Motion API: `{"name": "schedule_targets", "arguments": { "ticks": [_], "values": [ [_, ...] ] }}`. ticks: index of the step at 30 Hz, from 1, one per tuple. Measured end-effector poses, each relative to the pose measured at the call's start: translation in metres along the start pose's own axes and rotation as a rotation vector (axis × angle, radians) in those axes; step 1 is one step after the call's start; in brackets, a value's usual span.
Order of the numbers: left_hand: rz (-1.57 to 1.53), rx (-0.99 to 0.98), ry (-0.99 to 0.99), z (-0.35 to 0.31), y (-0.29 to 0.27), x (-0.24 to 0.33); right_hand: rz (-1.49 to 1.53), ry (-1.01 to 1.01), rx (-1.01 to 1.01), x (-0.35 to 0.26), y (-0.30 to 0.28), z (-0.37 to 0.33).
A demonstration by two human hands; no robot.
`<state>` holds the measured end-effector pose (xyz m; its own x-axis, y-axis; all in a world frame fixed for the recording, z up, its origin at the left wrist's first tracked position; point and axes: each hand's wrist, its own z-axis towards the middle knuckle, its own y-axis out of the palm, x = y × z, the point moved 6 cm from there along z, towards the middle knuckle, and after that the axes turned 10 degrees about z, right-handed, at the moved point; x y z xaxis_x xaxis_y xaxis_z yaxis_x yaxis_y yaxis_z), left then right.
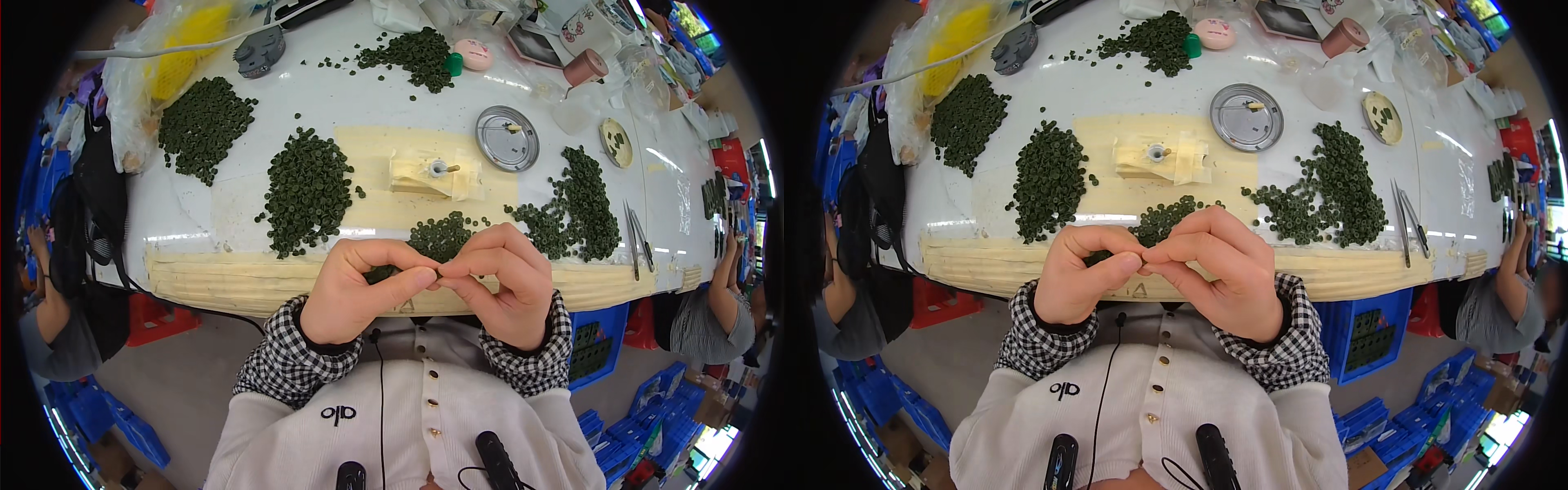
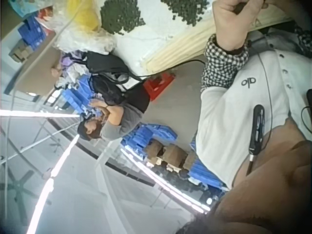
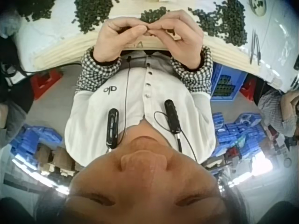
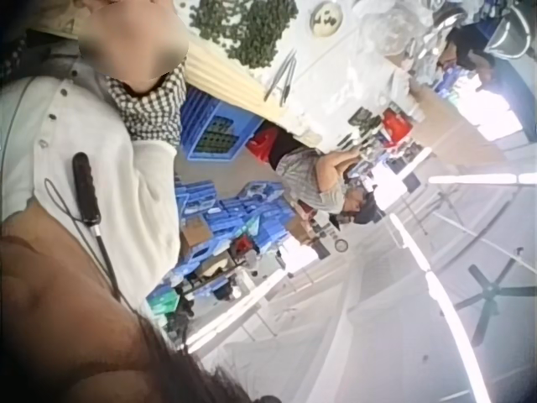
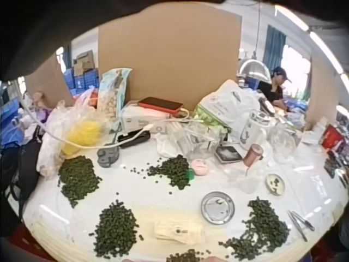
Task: The recorder is sorting and inspecting small green plastic toy components at a factory assembly station.
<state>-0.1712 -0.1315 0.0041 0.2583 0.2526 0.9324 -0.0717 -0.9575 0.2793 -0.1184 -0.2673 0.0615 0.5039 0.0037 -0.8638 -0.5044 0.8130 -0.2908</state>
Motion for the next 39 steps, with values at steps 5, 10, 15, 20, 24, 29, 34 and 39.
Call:
{"name": "schedule_targets", "arguments": {
  "ticks": [5, 10, 15, 20, 24, 29, 34, 39],
  "values": [
    [0.196, 0.065, 0.119, 0.0, -0.002, 0.006, 0.043, -0.002, -0.006, 0.003, 0.003, 0.0],
    [0.159, 0.092, 0.086, -0.001, -0.002, 0.005, 0.065, -0.005, 0.015, 0.005, 0.004, 0.0],
    [0.115, 0.078, 0.073, 0.0, -0.001, 0.003, -0.004, -0.057, 0.021, 0.002, 0.005, 0.0],
    [0.051, 0.072, 0.009, -0.001, 0.0, 0.0, -0.063, -0.106, 0.046, 0.0, 0.006, -0.002],
    [0.024, 0.043, 0.0, -0.001, -0.001, -0.001, -0.073, -0.181, 0.021, 0.001, 0.008, -0.004],
    [0.053, 0.061, 0.032, 0.0, -0.004, -0.005, -0.028, -0.143, -0.016, 0.003, 0.007, -0.004],
    [0.151, 0.138, 0.129, 0.0, -0.002, 0.002, 0.096, 0.009, 0.015, 0.008, 0.005, -0.001],
    [0.196, 0.139, 0.187, -0.001, -0.002, 0.002, 0.347, 0.195, 0.035, 0.023, 0.007, -0.009]
  ]
}}
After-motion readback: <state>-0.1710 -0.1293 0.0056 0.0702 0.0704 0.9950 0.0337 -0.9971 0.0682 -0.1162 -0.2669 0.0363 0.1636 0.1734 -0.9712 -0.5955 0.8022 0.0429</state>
